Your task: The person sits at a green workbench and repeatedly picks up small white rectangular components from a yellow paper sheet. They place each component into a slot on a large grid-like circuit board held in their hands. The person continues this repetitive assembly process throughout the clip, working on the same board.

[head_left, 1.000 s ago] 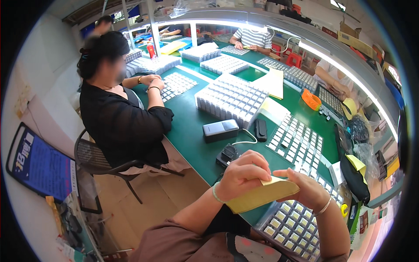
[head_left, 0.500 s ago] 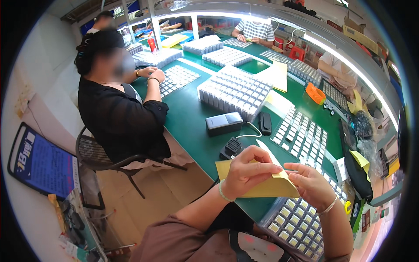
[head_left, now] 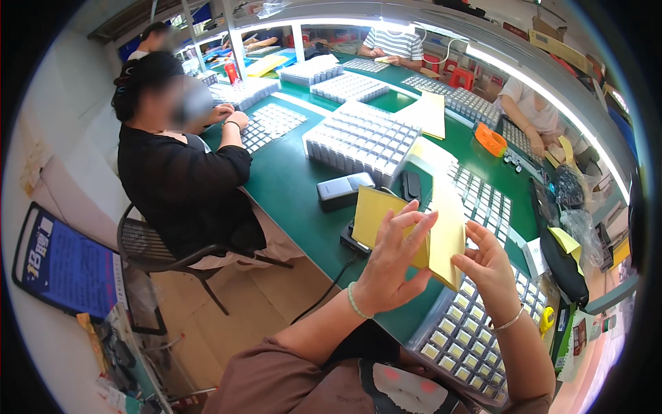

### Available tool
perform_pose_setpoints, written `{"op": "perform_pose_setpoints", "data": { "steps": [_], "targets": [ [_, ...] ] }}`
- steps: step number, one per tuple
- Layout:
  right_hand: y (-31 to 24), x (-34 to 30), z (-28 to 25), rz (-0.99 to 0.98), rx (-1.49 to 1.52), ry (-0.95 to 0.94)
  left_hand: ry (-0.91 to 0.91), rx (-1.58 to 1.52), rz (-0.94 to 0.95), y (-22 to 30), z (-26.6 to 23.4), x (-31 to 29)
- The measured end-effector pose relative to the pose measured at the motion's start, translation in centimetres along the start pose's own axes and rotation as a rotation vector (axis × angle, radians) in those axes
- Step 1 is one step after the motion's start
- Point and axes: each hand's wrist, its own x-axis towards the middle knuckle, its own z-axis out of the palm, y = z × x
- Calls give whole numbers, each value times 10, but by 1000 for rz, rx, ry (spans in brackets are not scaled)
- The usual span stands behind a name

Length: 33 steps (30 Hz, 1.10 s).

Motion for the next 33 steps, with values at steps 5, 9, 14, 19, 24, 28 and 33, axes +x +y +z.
{"op": "perform_pose_setpoints", "data": {
  "steps": [5,9,14,19,24,28,33],
  "targets": [
    [-10,-6,2,-62,-15,83,-26,142,4,16,-3,3],
    [-7,-8,3,-196,-10,137,13,157,118,20,-7,12],
    [-20,-13,10,-262,-15,143,-84,-125,-13,42,-21,25],
    [-24,-7,1,-372,-78,157,-48,-242,-25,35,-32,34],
    [-32,-13,-4,-409,-49,75,-18,-256,-203,36,-34,39],
    [-31,-15,-1,-495,-228,50,-32,-382,-315,34,-26,35],
    [-31,-17,-7,-686,-689,113,-77,-264,-260,28,-25,37]
  ]
}}
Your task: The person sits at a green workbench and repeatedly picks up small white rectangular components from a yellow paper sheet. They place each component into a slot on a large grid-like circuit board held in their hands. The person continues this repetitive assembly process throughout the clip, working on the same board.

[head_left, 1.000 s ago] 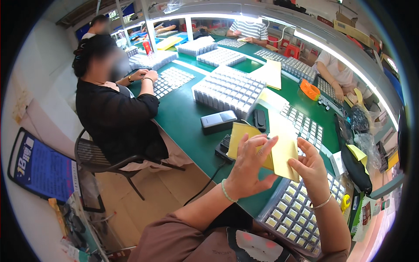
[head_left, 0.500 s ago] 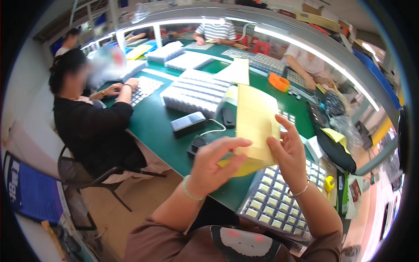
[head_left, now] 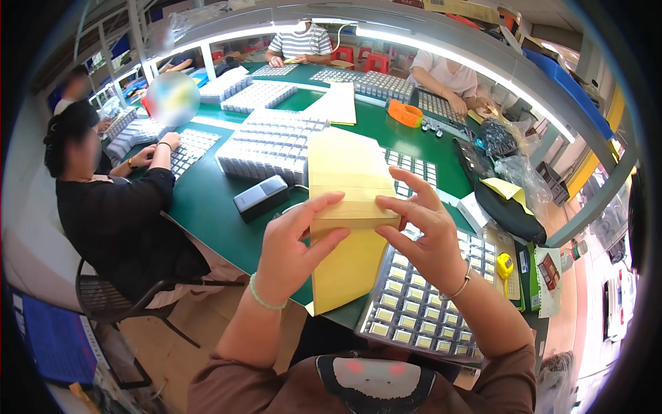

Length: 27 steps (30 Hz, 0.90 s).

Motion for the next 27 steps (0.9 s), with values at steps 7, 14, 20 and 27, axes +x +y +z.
{"op": "perform_pose_setpoints", "data": {
  "steps": [7,14,20,27],
  "targets": [
    [7,0,-10,-9,-92,-27,-48,407,92,2,-3,13],
    [14,-3,-3,226,130,65,-36,-335,-279,-23,12,14],
    [34,-9,3,-268,-475,130,38,-358,-315,-34,28,10],
    [36,-7,4,-293,-570,202,51,-471,-430,-34,36,14]
  ]
}}
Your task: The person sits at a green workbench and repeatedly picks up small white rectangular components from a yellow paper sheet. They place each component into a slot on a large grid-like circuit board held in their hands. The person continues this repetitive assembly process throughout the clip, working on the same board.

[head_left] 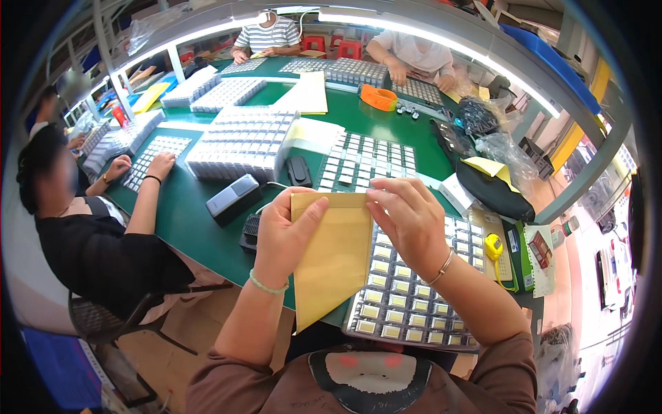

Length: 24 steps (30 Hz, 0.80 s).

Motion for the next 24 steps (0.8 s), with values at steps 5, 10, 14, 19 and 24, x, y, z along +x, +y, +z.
{"op": "perform_pose_setpoints", "data": {
  "steps": [5,10,14,19,24],
  "targets": [
    [3,-3,0,30,17,-62,1,49,20,-1,-2,0],
    [2,-8,-1,-113,-111,-79,-2,12,-18,-4,-4,1],
    [6,-6,3,-229,-142,-61,3,-44,-68,-4,-6,5],
    [6,-7,0,-1,131,-60,-24,48,-65,-18,-9,16],
    [20,-8,-33,544,471,78,1,308,51,-38,-18,53]
  ]
}}
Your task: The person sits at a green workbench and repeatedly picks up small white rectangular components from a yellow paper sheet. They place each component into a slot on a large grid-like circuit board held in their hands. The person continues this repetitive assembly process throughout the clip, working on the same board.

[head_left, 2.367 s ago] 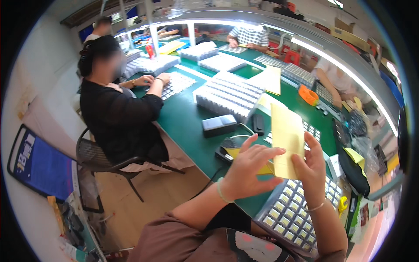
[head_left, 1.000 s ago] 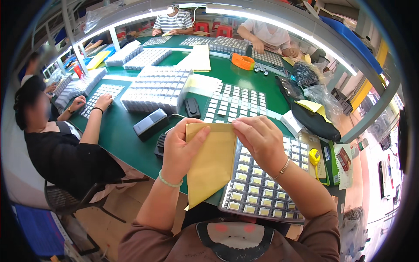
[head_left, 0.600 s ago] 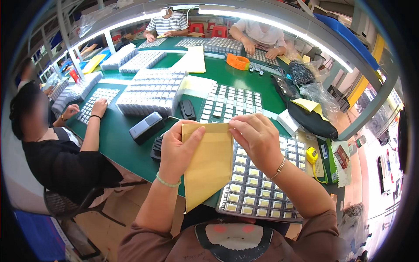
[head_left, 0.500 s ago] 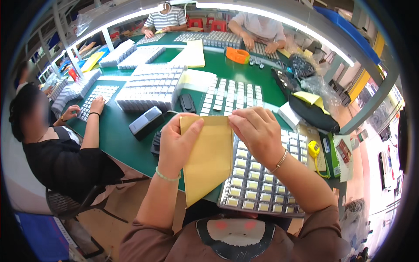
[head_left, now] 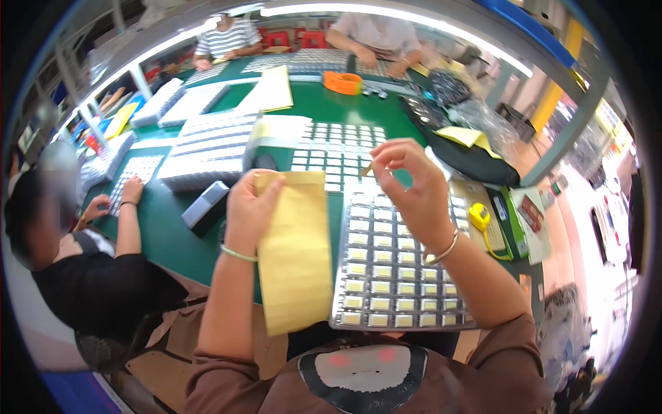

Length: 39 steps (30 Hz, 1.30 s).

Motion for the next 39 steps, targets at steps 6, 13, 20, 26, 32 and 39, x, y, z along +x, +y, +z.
{"op": "perform_pose_setpoints", "data": {
  "steps": [6,13,20,26,32,39],
  "targets": [
    [53,-31,-91,454,62,66,-149,600,-71,-72,-1,57],
    [110,-82,-140,704,-180,235,-315,1065,302,-66,29,44],
    [145,-93,-128,899,-6,397,-745,485,554,33,158,27],
    [144,-93,-125,822,-29,415,-915,299,549,15,247,20],
    [139,-96,-122,778,-106,407,-982,338,495,2,258,16],
    [142,-97,-120,754,-129,422,-962,310,499,0,258,14]
  ]
}}
